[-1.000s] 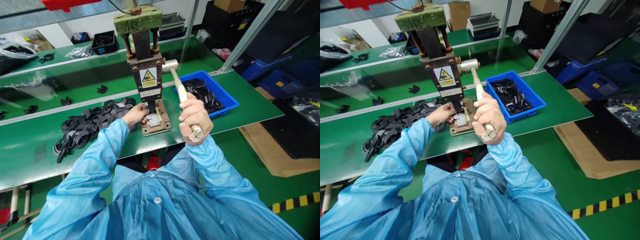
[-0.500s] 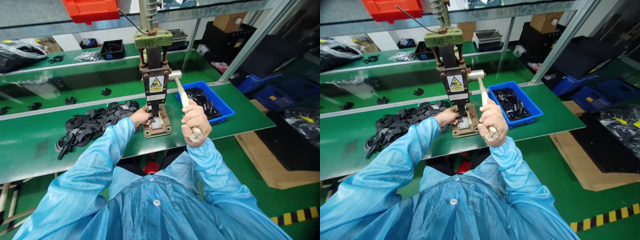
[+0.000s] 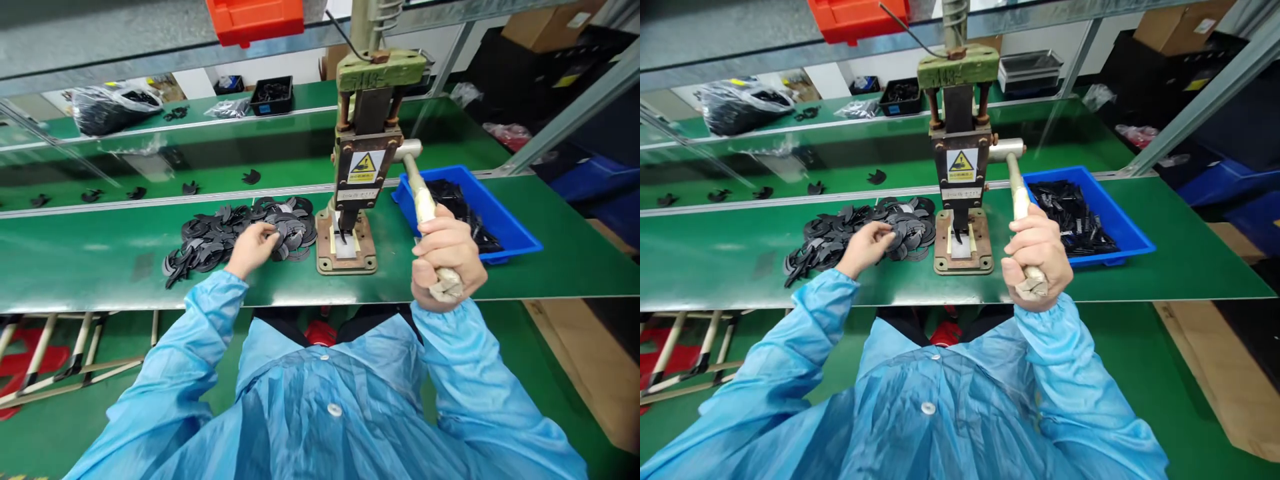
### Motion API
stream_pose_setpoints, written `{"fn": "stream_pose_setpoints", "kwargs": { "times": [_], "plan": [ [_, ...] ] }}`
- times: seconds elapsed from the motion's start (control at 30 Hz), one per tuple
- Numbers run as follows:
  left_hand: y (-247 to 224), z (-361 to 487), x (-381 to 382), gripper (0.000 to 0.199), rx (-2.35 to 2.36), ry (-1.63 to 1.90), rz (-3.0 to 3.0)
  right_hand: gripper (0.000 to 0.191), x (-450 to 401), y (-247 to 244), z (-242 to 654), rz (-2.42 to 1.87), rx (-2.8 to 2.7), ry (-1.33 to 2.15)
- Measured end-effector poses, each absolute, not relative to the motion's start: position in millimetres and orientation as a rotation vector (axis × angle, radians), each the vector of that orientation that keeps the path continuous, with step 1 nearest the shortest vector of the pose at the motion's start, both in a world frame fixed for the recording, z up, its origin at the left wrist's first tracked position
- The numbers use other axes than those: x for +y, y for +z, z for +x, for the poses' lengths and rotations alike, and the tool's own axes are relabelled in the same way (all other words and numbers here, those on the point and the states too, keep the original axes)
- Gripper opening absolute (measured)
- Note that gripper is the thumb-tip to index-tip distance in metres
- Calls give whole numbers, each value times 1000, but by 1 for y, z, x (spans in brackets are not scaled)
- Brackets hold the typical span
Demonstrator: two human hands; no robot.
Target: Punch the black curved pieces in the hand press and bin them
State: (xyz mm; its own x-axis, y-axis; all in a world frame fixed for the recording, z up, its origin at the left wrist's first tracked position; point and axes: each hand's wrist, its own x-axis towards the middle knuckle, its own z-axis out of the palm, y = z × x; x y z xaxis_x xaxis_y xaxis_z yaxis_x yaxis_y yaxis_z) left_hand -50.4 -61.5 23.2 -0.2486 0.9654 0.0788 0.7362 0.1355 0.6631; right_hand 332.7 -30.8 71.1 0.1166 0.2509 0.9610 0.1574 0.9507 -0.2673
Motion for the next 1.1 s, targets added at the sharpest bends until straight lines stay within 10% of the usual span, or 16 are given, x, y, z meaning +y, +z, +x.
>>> {"fn": "stream_pose_setpoints", "kwargs": {
  "times": [0.3,1.1],
  "plan": [
    [14,-95,-27,44,2336,332,1620,31,-31,71,335,-354,-1475,55],
    [18,65,6,26,1398,977,1242,27,-35,73,334,-354,-1529,25]
  ]
}}
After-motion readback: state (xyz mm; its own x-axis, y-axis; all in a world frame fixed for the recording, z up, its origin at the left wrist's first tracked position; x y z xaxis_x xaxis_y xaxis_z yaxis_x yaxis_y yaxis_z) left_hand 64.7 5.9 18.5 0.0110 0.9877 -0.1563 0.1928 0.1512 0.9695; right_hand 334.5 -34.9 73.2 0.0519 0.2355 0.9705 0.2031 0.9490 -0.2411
